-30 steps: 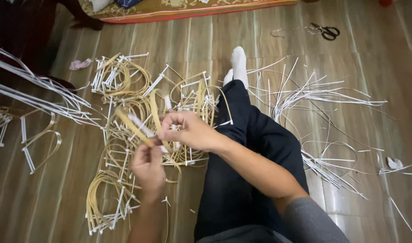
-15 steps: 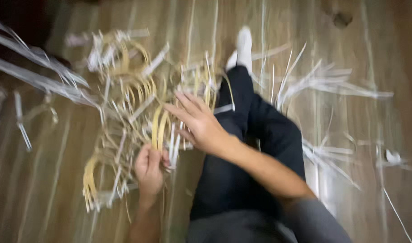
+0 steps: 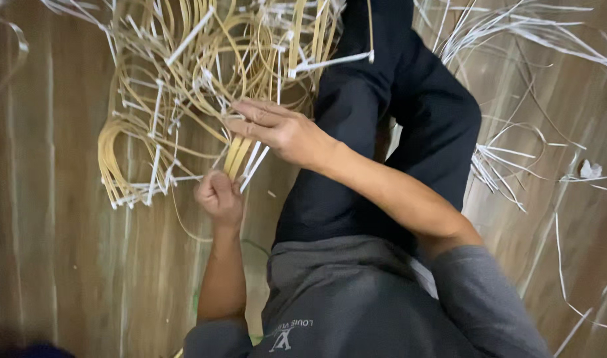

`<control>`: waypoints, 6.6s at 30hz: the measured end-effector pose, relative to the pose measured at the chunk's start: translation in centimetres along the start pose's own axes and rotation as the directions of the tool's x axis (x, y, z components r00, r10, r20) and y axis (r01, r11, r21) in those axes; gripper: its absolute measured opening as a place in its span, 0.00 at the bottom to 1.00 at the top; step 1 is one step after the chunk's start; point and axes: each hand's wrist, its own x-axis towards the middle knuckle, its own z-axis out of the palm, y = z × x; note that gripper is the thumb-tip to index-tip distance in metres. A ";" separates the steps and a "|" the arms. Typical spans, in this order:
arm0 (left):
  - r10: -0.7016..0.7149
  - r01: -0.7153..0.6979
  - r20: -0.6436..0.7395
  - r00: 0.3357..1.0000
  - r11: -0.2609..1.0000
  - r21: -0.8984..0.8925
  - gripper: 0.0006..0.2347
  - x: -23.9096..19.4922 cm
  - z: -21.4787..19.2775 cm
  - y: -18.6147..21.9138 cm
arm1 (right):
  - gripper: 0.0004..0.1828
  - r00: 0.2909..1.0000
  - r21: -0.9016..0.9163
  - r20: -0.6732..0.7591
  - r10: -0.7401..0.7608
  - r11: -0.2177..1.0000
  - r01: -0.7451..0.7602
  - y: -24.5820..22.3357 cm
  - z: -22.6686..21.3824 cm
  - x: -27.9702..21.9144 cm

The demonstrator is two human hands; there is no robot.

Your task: The person sits on the floor and assembles craft components by wrapping white plastic strips around curved wooden pieces. They use scissors to trim the strips and secure them with small white fasteners, repeating the process for multiple units.

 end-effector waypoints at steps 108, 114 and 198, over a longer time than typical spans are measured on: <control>-0.521 0.470 0.429 0.738 0.853 0.227 0.13 0.1 -1.7 -13.1 | 0.06 0.728 -0.113 0.650 0.219 0.975 -0.192 7.8 8.0 -7.1; -0.463 0.399 0.427 0.777 0.886 0.235 0.13 1.7 -1.6 -8.4 | 0.07 0.716 -0.134 0.686 0.132 0.990 -0.053 6.9 5.9 -4.8; -0.187 0.408 0.430 0.883 -0.146 -0.901 0.13 12.3 7.4 1.2 | 0.17 -0.267 0.374 -0.176 0.947 -0.186 -0.909 -5.5 -13.4 -41.4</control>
